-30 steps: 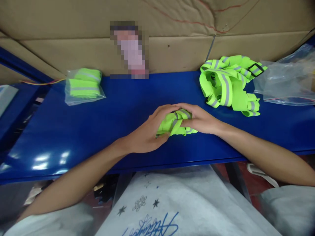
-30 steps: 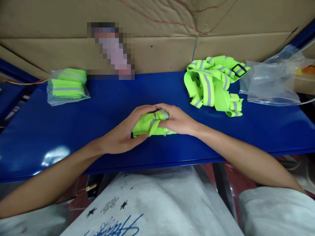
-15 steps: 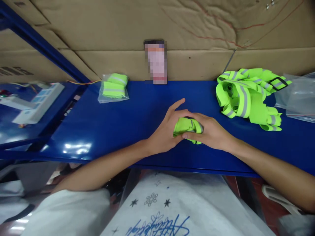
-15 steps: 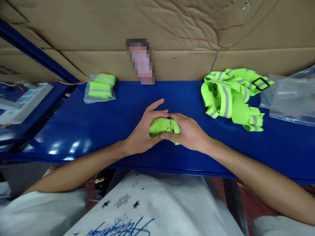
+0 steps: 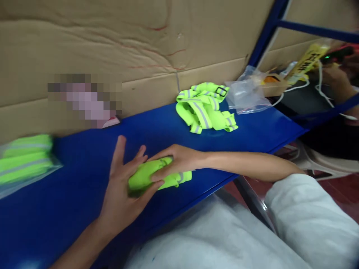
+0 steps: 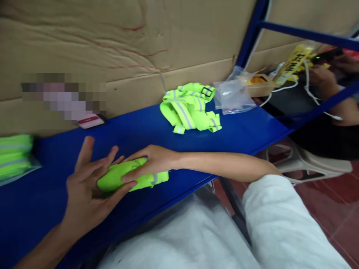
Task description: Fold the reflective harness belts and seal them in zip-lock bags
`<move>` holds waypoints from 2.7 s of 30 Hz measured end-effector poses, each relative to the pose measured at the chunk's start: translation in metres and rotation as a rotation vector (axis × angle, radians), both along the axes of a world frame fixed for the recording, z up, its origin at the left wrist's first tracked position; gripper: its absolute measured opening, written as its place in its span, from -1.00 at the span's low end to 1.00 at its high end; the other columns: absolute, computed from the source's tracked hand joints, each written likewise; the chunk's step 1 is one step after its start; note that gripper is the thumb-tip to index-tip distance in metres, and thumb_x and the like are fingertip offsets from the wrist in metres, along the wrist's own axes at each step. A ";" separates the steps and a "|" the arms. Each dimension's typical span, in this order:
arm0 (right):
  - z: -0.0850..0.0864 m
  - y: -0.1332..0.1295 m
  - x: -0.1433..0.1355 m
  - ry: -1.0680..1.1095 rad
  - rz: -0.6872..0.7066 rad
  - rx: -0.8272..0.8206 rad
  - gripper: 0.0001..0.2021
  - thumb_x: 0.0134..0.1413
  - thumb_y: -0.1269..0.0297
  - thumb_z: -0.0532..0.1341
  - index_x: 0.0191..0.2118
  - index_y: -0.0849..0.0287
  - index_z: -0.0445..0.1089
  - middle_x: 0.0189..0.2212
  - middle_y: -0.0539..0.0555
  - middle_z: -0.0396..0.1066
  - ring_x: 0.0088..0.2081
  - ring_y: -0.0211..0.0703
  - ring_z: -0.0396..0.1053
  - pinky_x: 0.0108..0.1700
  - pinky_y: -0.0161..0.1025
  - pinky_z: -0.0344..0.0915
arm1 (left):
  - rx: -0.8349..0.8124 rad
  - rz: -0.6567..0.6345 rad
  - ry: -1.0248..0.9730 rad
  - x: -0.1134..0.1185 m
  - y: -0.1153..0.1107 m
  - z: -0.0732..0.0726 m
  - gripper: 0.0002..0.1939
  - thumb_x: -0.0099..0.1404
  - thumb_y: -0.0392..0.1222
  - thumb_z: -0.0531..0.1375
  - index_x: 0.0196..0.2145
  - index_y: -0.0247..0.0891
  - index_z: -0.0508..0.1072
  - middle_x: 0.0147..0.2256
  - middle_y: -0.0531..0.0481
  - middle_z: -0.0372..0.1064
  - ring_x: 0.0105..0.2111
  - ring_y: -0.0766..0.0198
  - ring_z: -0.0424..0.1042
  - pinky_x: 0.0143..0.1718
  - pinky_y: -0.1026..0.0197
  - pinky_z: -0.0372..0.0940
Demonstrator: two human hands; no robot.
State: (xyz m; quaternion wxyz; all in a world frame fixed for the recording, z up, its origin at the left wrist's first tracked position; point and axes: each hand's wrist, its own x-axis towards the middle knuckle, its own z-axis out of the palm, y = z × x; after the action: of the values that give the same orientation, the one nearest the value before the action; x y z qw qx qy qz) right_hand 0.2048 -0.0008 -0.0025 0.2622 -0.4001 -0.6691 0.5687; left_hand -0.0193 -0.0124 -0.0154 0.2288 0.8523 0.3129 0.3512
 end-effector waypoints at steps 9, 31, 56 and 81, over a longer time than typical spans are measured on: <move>0.035 -0.051 0.094 0.117 -0.361 0.050 -0.47 -0.14 0.11 0.55 0.03 0.08 0.63 -0.04 -0.07 0.61 0.00 -0.05 0.56 0.07 -0.27 0.47 | -0.045 -0.070 -0.025 0.057 0.029 0.077 -0.61 0.33 -0.01 0.19 0.08 0.41 0.43 0.09 0.27 0.47 0.12 -0.05 0.48 0.21 -0.42 0.39; 0.010 -0.115 0.269 0.415 -1.427 0.072 -0.59 -0.17 0.25 0.54 -0.11 0.17 0.62 -0.25 0.09 0.64 -0.39 -0.18 0.57 -0.34 -0.29 0.53 | -0.167 -0.399 0.008 0.392 0.073 0.016 -0.90 0.45 -0.32 0.09 -0.20 -0.30 0.40 -0.34 -0.09 0.49 -0.36 0.25 0.51 -0.27 0.17 0.45; 0.043 -0.058 0.163 0.218 -1.136 0.549 -0.46 0.04 -0.08 0.41 0.07 0.13 0.51 -0.01 0.07 0.57 0.02 -0.02 0.52 0.08 -0.11 0.47 | -0.711 -0.549 -0.451 0.258 0.050 0.066 -0.63 0.55 -0.01 0.09 0.22 -0.12 0.23 0.18 -0.14 0.38 0.19 0.17 0.42 0.08 0.09 0.45; 0.022 0.016 0.060 -0.018 -0.994 0.842 -0.39 0.17 -0.21 0.31 0.11 0.08 0.17 -0.07 0.13 0.28 -0.09 -0.08 0.31 0.02 -0.02 0.41 | -1.195 -0.376 -0.816 0.145 0.027 0.033 -0.47 0.32 -0.07 0.39 0.22 -0.05 0.45 0.28 -0.01 0.37 0.36 0.13 0.25 0.38 0.01 0.19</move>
State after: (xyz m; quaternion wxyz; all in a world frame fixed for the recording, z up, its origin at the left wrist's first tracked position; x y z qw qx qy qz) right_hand 0.2652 0.0150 0.0198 0.6228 -0.5299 -0.5718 0.0655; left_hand 0.1260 0.0141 0.0180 0.8070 0.4239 0.1896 0.3650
